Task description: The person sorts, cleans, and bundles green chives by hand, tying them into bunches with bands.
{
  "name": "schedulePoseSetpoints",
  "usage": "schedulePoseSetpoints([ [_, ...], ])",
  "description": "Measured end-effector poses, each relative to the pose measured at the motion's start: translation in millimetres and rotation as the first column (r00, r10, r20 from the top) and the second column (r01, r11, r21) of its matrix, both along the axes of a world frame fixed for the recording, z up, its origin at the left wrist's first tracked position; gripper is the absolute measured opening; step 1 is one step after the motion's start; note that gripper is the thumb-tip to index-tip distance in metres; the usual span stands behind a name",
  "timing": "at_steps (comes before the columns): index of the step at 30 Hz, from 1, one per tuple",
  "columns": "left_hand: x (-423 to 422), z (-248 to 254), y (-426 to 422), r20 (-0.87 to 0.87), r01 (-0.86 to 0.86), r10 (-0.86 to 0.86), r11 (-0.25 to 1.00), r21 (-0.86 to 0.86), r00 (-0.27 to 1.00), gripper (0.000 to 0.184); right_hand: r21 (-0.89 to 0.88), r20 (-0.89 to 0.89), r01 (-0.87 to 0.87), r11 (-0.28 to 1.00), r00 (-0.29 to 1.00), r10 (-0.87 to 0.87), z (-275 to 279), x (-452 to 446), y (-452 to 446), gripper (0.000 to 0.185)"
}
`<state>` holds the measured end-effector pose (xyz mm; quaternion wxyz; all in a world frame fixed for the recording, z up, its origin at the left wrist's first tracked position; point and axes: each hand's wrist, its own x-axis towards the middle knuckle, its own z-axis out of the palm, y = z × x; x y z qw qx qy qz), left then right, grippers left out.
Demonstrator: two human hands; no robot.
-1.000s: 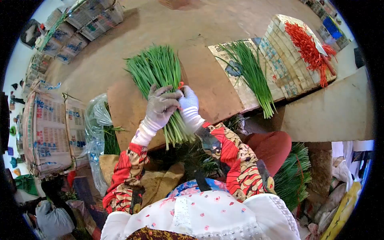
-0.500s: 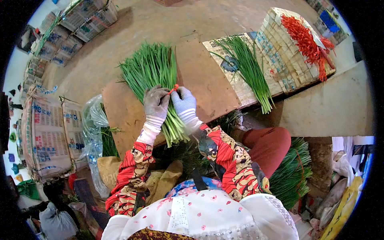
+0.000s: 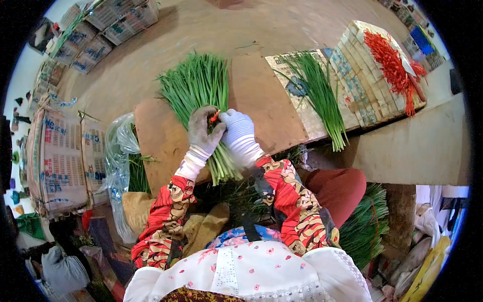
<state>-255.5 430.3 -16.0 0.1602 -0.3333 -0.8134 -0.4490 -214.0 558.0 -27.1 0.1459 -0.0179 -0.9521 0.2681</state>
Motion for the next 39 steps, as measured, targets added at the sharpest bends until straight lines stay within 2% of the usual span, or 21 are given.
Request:
schedulePoseSetpoints([
  [2,-1,-3,-3,-0.015,-0.015,0.015,1.0,0.023,1.0,0.027,-0.103,-0.124,-0.093,0.99,0.989,0.08,-2,-2,3,0.015],
  [4,-5,-8,-4,-0.102,-0.039,0.03,0.996,-0.082,0.994,0.02,-0.173,-0.114,-0.175,0.969,0.981,0.157,-3,3,11,0.018],
  [6,-2,-12,-4,-0.08,-0.049,0.043,0.996,-0.076,0.996,0.016,-0.526,-0.173,-0.213,0.823,0.975,0.142,-1,6,13,0.025],
  [7,-2,-11,-3,-0.082,-0.063,0.056,0.994,-0.089,0.995,0.016,-0.492,-0.071,-0.165,0.855,0.986,0.15,5,8,17,0.034],
  [8,-1,-10,-3,-0.087,-0.078,0.069,0.992,-0.104,0.994,0.016,-0.49,-0.072,-0.166,0.856,0.986,0.15,9,7,18,0.034],
  [10,-1,-8,-4,-0.086,-0.085,0.075,0.988,-0.127,0.993,0.017,-0.381,0.052,-0.087,0.92,0.992,0.116,14,-1,18,0.033],
  [14,-2,-7,-6,-0.08,-0.086,0.075,0.986,-0.141,0.994,0.021,-0.452,0.033,-0.16,0.877,0.98,0.196,16,-9,15,0.028],
  [16,-2,-9,-5,-0.07,-0.097,0.087,0.984,-0.147,0.994,0.023,-0.771,-0.07,-0.147,0.62,0.987,0.147,12,-11,9,0.021],
  [17,-2,-11,-6,-0.057,-0.102,0.094,0.982,-0.158,0.994,0.024,-0.768,-0.07,-0.151,0.622,0.986,0.152,11,-13,6,0.021],
  [22,-1,-7,-8,-0.058,-0.115,0.107,0.98,-0.163,0.993,0.024,-0.608,0.048,-0.035,0.793,0.996,0.081,13,-16,0,0.023],
  [24,0,-8,-9,-0.03,-0.116,0.113,0.978,-0.171,0.993,0.022,-0.617,0.027,-0.072,0.784,0.993,0.113,18,-13,-4,0.031],
  [26,1,-8,-10,0.01,-0.102,0.106,0.974,-0.202,0.994,0.024,-0.401,0.175,0.045,0.915,0.984,0.029,47,-5,-11,0.041],
  [27,-2,-14,-8,0.035,-0.123,0.135,0.965,-0.231,0.99,0.025,-0.259,0.234,0.038,0.965,0.972,0.025,63,0,-15,0.041],
  [28,-3,-15,-9,-0.025,-0.125,0.122,0.971,-0.203,0.992,0.023,-0.257,0.221,0.025,0.966,0.975,0.034,61,1,-16,0.041],
  [29,-9,-36,-6,-0.075,-0.132,0.119,0.97,-0.203,0.99,0.022,-0.094,0.17,-0.07,0.993,0.982,0.086,56,-2,-14,0.035],
  [30,-17,-56,-3,-0.132,-0.147,0.122,0.968,-0.202,0.984,0.021,0.077,0.118,-0.16,0.984,0.982,0.15,55,-5,-12,0.03],
  [32,-1,-8,-5,0.082,-0.163,0.192,0.947,-0.276,0.978,0.019,0.324,0.147,-0.233,0.917,0.97,0.195,62,-6,-12,0.019],
  [34,-3,-14,-9,0.135,-0.11,0.141,0.97,-0.218,0.981,0.018,0.487,0.226,-0.302,0.82,0.95,0.216,70,-10,-10,0.014],
  [36,-3,-7,-14,0.007,-0.097,0.103,0.954,-0.284,0.995,0.018,0.551,0.292,-0.348,0.758,0.932,0.215,69,-12,-10,0.012],
  [38,3,-2,-15,0.04,-0.111,0.118,0.981,-0.157,0.992,0.016,0.552,0.306,-0.398,0.733,0.914,0.266,77,-14,-11,0.013],
  [39,0,-9,-14,0.052,-0.084,0.097,0.974,-0.209,0.994,0.023,0.553,0.334,-0.415,0.722,0.905,0.265,80,-12,-6,0.014],
])
